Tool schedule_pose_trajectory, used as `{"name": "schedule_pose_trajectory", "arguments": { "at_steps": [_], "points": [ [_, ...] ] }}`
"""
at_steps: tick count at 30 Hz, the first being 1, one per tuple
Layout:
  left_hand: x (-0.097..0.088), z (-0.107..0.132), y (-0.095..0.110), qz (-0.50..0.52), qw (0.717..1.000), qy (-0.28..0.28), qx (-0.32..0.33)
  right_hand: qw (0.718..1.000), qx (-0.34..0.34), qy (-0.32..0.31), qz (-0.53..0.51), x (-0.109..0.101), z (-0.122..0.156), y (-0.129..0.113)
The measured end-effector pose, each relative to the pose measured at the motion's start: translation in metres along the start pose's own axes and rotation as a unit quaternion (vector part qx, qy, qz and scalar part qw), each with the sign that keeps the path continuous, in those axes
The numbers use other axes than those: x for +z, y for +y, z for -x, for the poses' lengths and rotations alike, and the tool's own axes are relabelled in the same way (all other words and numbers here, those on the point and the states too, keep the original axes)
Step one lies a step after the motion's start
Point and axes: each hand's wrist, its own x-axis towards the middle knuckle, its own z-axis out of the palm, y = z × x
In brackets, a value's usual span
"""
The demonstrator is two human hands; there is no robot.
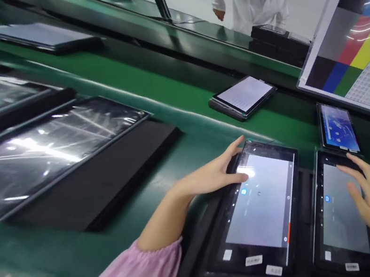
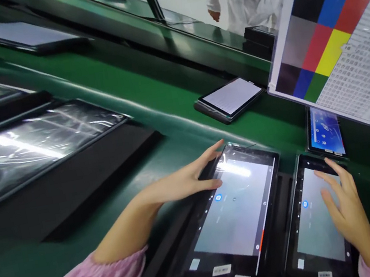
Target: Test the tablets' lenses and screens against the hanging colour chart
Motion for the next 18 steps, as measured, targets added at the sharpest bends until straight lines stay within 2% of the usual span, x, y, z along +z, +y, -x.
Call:
{"name": "schedule_pose_trajectory", "arguments": {
  "at_steps": [2,4,7,10,14,18],
  "points": [
    [0.002,-0.002,0.003,0.001,1.000,0.012,-0.021,0.999,0.017,-0.030,0.039,-0.003,-0.038,0.009],
    [0.004,-0.003,0.006,0.002,0.999,0.023,-0.032,0.990,0.020,-0.098,0.101,0.001,-0.081,0.022],
    [0.006,-0.004,0.009,0.002,0.998,0.040,-0.040,0.981,0.028,-0.128,0.143,0.021,-0.142,0.046],
    [0.006,-0.004,0.008,-0.009,0.998,0.042,-0.042,0.968,0.026,-0.161,0.188,0.043,-0.185,0.067],
    [0.005,-0.004,0.004,-0.021,0.998,0.049,-0.024,0.951,0.010,-0.183,0.251,0.059,-0.211,0.085],
    [0.004,-0.003,-0.002,-0.027,0.999,0.044,-0.004,0.936,-0.001,-0.188,0.296,0.060,-0.213,0.099]
  ]
}}
